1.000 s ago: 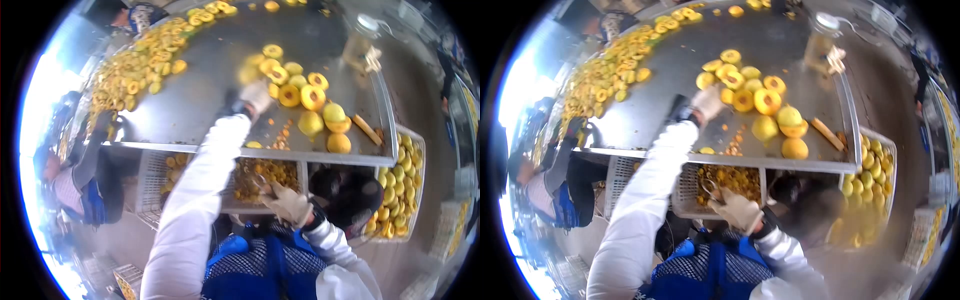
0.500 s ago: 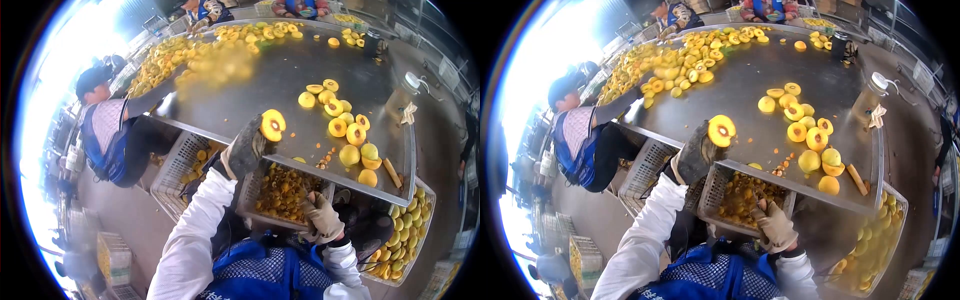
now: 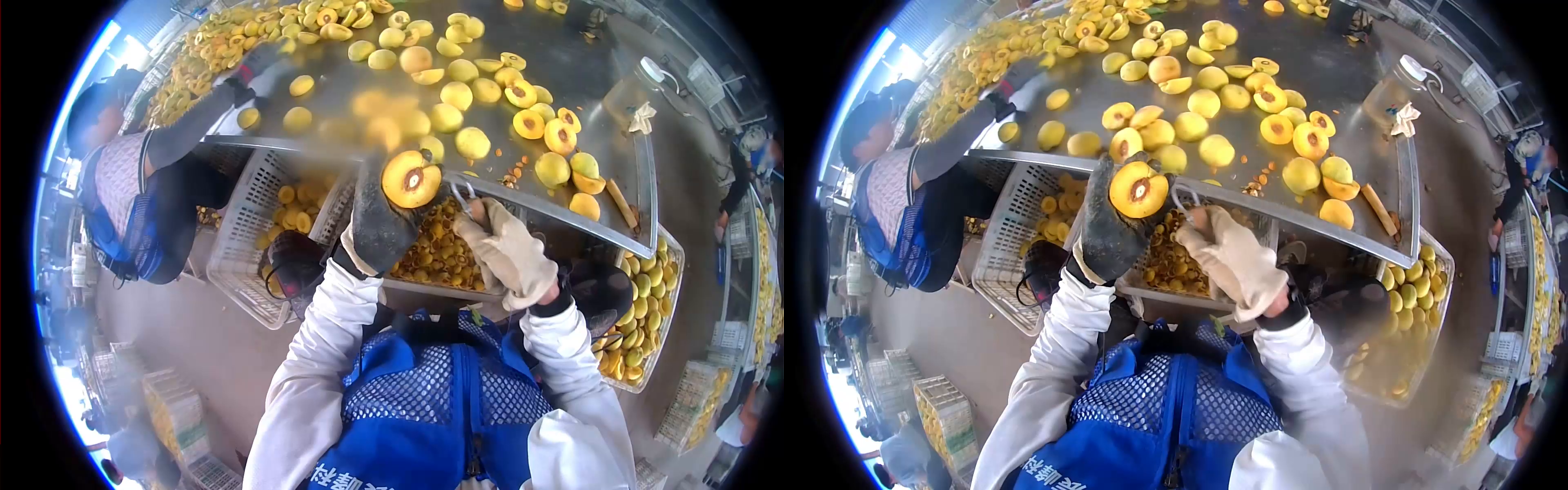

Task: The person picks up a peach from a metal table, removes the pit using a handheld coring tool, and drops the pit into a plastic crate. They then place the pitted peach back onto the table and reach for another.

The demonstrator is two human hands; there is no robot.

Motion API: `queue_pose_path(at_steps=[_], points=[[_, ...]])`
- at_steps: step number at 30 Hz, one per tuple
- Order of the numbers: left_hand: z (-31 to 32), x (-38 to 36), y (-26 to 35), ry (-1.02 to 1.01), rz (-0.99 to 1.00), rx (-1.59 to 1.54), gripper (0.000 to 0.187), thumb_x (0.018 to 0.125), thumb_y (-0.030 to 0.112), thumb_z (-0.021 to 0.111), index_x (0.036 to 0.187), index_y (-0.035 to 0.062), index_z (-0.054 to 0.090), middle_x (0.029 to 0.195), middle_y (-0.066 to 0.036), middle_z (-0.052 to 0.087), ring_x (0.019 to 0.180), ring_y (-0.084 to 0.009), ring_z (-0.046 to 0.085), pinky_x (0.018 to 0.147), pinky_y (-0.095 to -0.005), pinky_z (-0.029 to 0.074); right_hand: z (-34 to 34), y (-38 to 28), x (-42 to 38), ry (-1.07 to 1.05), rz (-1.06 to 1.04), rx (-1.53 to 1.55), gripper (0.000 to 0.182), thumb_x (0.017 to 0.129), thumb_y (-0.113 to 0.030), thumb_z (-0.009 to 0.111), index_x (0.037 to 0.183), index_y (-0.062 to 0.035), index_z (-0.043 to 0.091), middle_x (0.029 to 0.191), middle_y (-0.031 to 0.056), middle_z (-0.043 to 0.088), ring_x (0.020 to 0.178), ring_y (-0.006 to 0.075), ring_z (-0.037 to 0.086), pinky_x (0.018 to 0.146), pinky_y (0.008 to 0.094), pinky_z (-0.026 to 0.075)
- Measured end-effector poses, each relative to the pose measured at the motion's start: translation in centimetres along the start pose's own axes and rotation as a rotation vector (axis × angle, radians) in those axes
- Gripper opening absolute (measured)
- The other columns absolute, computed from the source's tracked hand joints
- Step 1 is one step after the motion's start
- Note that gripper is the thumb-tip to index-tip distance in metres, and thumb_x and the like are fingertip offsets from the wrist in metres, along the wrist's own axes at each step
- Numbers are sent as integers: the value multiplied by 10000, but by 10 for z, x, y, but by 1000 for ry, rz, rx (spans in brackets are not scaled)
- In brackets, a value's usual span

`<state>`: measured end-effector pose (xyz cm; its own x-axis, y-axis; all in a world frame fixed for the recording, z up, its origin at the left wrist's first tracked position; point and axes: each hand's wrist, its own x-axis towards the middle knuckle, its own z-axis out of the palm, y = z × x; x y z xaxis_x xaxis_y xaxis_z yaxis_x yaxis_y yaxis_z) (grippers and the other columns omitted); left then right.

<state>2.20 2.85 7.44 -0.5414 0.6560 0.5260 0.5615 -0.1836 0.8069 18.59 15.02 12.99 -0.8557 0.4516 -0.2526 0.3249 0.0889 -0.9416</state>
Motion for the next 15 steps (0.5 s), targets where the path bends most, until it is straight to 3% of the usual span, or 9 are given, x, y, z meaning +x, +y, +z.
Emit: queue_pose_path(at_steps=[1, 3, 7, 9, 10, 13, 15], points=[[-1, 2, 1, -23, 67, 189, 621, 814, -6, 787, 1341, -50, 462, 1247, -162, 625, 1153, -295, 614, 1087, -404, 413, 0, -5, 2, 7, 4, -7, 290, 989, -296, 595, 1111, -35, 561, 668, 3, 554, 415, 95, 484, 390, 252, 376], [4, 2, 8, 23, 36, 18, 614, 797, 8, 793, 1325, -41, 485, 1208, -158, 636, 1106, -287, 628, 1070, -396, 414, 1, -24, 5, -125, 164, -117, 406, 985, -319, 621, 1214, 5, 533, 893, 81, 656, 506, 151, 575, 455, 308, 479], [5, -3, 9, 30, -51, -142, 589, 771, -77, 740, 1307, -37, 499, 1219, -145, 626, 1123, -270, 624, 1013, -378, 469, 11, -27, 15, -164, 148, -159, 411, 991, -338, 611, 1183, 15, 523, 867, 106, 655, 504, 171, 597, 456, 317, 490], [9, -7, -1, 82, 8, -128, 370, 943, 75, 666, 1258, -38, 507, 1135, -151, 644, 1015, -226, 645, 876, -332, 527, 15, -14, 21, -159, 87, -181, 421, 992, -357, 604, 1171, 15, 522, 846, 121, 654, 494, 191, 603, 457, 333, 482], [7, -9, -5, 82, 5, -129, 370, 943, 75, 666, 1258, -38, 507, 1135, -151, 644, 1015, -226, 645, 876, -332, 527, 18, -7, 23, -173, 78, -173, 431, 991, -365, 603, 1171, 18, 521, 842, 126, 655, 486, 195, 600, 458, 339, 478], [-1, -8, -5, 5, 100, 44, 355, 900, 9, 667, 1233, -24, 546, 1121, -144, 653, 1013, -232, 649, 885, -338, 524, 21, -9, 24, -183, 87, -187, 445, 988, -377, 602, 1166, 22, 522, 829, 135, 654, 470, 202, 593, 458, 347, 473], [-2, -10, -5, -26, 15, -5, 536, 759, -64, 753, 1245, -8, 534, 1153, -124, 629, 1043, -254, 635, 918, -353, 513, 22, -17, 23, -179, 103, -212, 449, 986, -382, 603, 1162, 24, 525, 821, 140, 653, 461, 204, 588, 459, 348, 471]])
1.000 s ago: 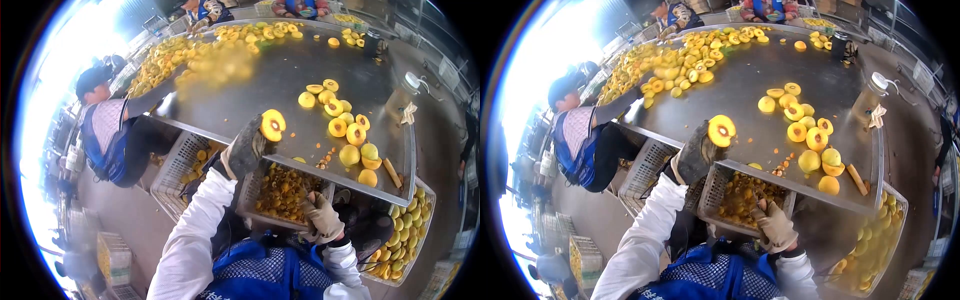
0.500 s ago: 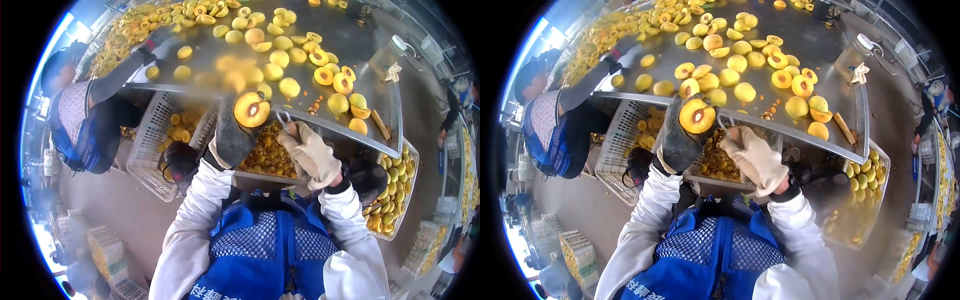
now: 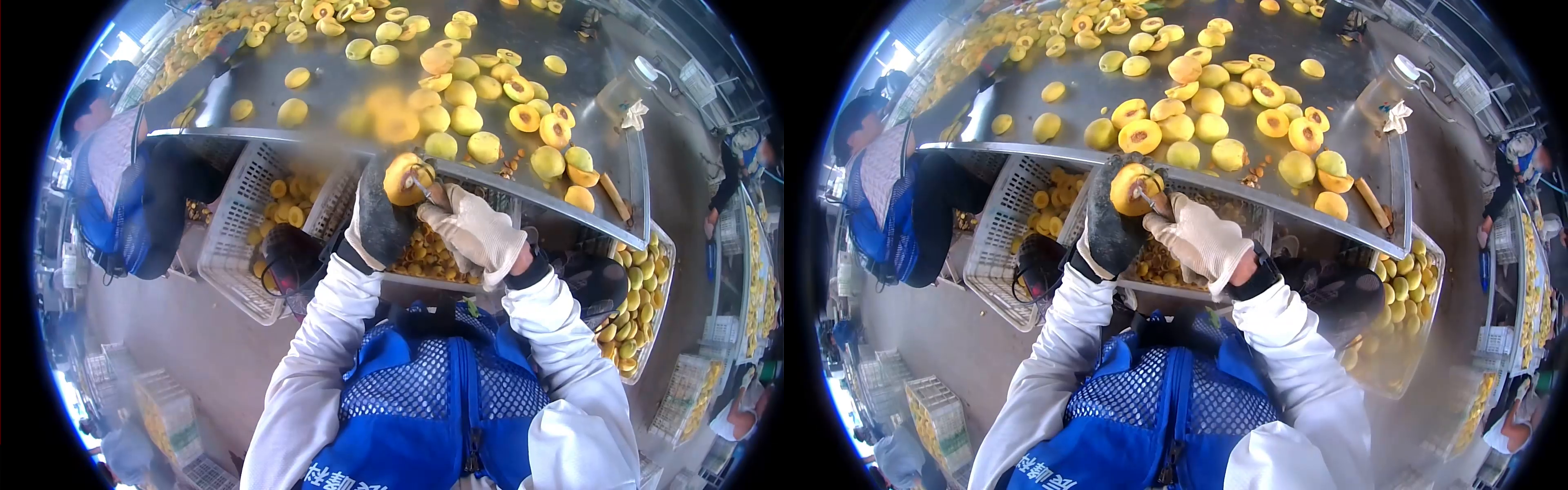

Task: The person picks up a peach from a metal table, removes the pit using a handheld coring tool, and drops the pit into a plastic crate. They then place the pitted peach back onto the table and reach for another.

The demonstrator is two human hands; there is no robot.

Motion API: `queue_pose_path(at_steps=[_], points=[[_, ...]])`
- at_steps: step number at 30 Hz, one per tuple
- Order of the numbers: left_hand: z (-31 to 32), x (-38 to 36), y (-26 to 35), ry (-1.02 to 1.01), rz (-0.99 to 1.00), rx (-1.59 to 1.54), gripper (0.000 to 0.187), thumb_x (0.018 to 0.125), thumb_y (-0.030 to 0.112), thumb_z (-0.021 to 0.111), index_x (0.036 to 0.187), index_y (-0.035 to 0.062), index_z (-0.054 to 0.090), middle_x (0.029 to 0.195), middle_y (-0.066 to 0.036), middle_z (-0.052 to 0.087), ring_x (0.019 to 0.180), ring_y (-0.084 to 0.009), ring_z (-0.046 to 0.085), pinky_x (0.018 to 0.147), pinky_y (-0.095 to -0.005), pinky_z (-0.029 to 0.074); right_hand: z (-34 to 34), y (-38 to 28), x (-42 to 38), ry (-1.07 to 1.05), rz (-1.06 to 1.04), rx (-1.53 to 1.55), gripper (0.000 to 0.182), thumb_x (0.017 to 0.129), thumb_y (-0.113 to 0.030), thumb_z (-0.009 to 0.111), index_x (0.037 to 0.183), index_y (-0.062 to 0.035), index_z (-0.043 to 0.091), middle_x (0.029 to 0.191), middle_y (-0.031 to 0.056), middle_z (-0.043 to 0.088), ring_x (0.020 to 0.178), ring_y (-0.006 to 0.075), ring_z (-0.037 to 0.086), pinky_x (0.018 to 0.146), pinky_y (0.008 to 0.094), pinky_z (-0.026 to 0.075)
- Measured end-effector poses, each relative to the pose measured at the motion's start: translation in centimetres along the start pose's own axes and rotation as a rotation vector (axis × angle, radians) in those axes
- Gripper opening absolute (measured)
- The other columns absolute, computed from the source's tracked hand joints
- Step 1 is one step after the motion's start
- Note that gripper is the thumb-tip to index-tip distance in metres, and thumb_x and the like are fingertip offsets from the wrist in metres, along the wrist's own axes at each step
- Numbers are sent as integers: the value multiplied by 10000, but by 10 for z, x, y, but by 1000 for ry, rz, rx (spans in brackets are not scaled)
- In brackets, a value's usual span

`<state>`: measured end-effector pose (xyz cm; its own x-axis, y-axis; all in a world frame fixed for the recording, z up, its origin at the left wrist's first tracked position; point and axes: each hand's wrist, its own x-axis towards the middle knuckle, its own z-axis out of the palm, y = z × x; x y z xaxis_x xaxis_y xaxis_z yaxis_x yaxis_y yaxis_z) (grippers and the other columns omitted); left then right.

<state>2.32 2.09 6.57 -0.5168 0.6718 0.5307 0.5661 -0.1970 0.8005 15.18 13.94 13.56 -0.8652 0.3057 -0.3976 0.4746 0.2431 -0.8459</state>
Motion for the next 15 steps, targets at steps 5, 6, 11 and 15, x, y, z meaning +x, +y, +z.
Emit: queue_pose_path(at_steps=[5, 6, 11, 15], points=[[-2, -1, 1, -76, -11, 35, 525, 775, -31, 780, 1239, -6, 535, 1144, -119, 626, 1041, -242, 634, 911, -357, 518, -3, 2, 1, -178, 111, 217, 288, 1004, -284, 568, 1072, -6, 534, 529, 5, 493, 358, 112, 433, 358, 283, 323], [-4, 1, 2, -118, -49, 24, 534, 781, -21, 788, 1249, -4, 530, 1152, -116, 623, 1050, -237, 632, 922, -358, 518, -4, 4, 3, -176, 105, 216, 288, 1004, -284, 568, 1072, -6, 534, 529, 5, 493, 358, 112, 433, 358, 283, 323], [-8, 2, -4, -111, 59, -33, 611, 783, -5, 805, 1302, -5, 483, 1206, -115, 608, 1091, -225, 625, 958, -357, 523, -8, 1, 2, -227, 36, 231, 336, 997, -301, 582, 1088, 16, 514, 563, 17, 515, 385, 121, 477, 363, 281, 339], [-1, 3, 13, -4, 5, -195, 266, 908, 18, 652, 1145, -16, 538, 1019, -100, 657, 929, -188, 628, 832, -313, 511, -9, -17, 1, -210, 109, -10, 473, 991, -360, 592, 1168, 63, 480, 603, 54, 547, 413, 151, 539, 372, 298, 399]])
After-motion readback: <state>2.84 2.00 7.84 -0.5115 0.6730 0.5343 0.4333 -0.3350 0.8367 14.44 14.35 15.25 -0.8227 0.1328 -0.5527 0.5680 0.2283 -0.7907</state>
